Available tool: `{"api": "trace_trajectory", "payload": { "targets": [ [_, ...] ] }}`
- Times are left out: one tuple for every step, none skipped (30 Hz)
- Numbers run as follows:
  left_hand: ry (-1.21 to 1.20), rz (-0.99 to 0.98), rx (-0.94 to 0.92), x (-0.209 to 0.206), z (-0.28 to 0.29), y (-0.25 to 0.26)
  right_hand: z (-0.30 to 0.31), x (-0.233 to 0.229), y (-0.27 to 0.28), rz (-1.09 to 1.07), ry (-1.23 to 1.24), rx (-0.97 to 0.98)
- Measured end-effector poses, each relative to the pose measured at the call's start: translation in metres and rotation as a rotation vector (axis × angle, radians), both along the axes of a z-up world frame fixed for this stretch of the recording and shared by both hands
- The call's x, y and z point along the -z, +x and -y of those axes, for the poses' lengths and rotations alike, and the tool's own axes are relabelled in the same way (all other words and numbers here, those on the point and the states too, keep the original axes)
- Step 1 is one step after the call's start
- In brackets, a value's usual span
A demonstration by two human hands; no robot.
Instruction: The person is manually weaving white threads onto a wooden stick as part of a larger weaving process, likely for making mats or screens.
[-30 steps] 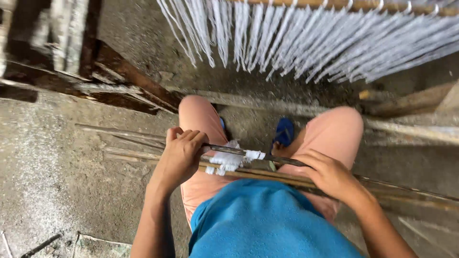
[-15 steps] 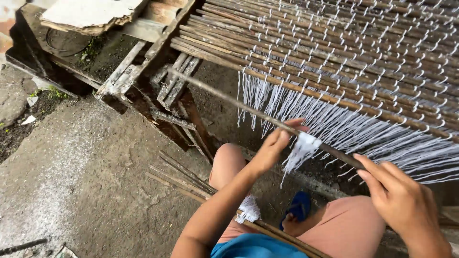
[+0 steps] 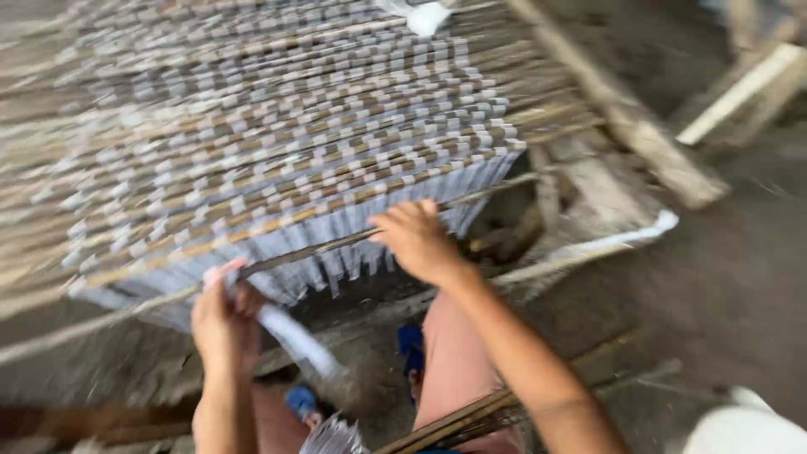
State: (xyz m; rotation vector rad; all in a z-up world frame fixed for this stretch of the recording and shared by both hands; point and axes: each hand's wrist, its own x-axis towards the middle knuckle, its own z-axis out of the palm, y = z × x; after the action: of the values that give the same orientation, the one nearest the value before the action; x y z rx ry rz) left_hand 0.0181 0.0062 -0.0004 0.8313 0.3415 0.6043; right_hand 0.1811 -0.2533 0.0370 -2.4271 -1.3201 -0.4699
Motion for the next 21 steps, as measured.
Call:
{"api": "trace_trajectory", "payload": {
  "targets": [
    [0.002, 0.011, 0.059, 0.006, 0.008, 0.008, 0.007, 0.007, 0.005, 0.011, 0.002, 0.059],
    [0.092, 0.017, 0.05, 0.011, 0.01, 0.01, 0.006, 0.015, 0.01, -0.024, 0.053, 0.016],
    [0.181, 0.026, 0.039, 0.016, 0.011, 0.01, 0.003, 0.022, 0.015, -0.057, 0.105, -0.027],
    [0.185, 0.031, 0.055, 0.015, 0.017, 0.016, 0.005, 0.024, 0.02, -0.053, 0.11, -0.011],
    [0.219, 0.025, 0.103, 0.015, 0.021, 0.02, 0.005, 0.026, 0.024, -0.045, 0.112, 0.001],
    [0.25, 0.017, 0.144, 0.017, 0.026, 0.021, 0.004, 0.029, 0.027, -0.04, 0.111, 0.005],
    [0.251, 0.018, 0.151, 0.017, 0.029, 0.024, 0.006, 0.027, 0.028, -0.039, 0.113, 0.012],
    [0.276, -0.01, 0.164, 0.018, 0.033, 0.028, 0.009, 0.024, 0.029, -0.07, 0.123, 0.007],
    [0.301, -0.039, 0.177, 0.019, 0.037, 0.031, 0.01, 0.021, 0.031, -0.101, 0.134, 0.002],
    [0.299, -0.04, 0.175, 0.017, 0.04, 0.031, 0.011, 0.02, 0.03, -0.102, 0.132, 0.0],
    [0.316, -0.028, 0.215, 0.015, 0.043, 0.032, 0.012, 0.018, 0.029, -0.117, 0.131, 0.005],
    [0.331, -0.016, 0.253, 0.013, 0.046, 0.032, 0.012, 0.017, 0.028, -0.134, 0.128, 0.006],
    [0.328, -0.019, 0.248, 0.015, 0.051, 0.034, 0.014, 0.018, 0.028, -0.136, 0.125, 0.001],
    [0.382, 0.008, 0.196, 0.018, 0.055, 0.035, 0.014, 0.018, 0.028, -0.109, 0.194, -0.024],
    [0.436, 0.034, 0.145, 0.021, 0.058, 0.035, 0.014, 0.02, 0.028, -0.082, 0.262, -0.05],
    [0.439, 0.023, 0.125, 0.029, 0.061, 0.036, 0.015, 0.014, 0.02, -0.091, 0.265, -0.07],
    [0.394, -0.031, 0.059, 0.037, 0.063, 0.036, 0.016, 0.009, 0.012, 0.014, 0.37, -0.089],
    [0.349, -0.092, -0.024, 0.047, 0.06, 0.029, 0.011, 0.007, 0.001, 0.109, 0.48, -0.123],
    [0.353, -0.112, -0.061, 0.06, 0.059, 0.035, 0.008, 0.0, -0.018, 0.087, 0.488, -0.159],
    [0.405, -0.057, -0.111, 0.074, 0.055, 0.034, 0.002, -0.005, -0.038, -0.032, 0.597, -0.199],
    [0.46, -0.004, -0.159, 0.088, 0.049, 0.033, -0.001, -0.012, -0.057, -0.159, 0.7, -0.235]
  ]
}}
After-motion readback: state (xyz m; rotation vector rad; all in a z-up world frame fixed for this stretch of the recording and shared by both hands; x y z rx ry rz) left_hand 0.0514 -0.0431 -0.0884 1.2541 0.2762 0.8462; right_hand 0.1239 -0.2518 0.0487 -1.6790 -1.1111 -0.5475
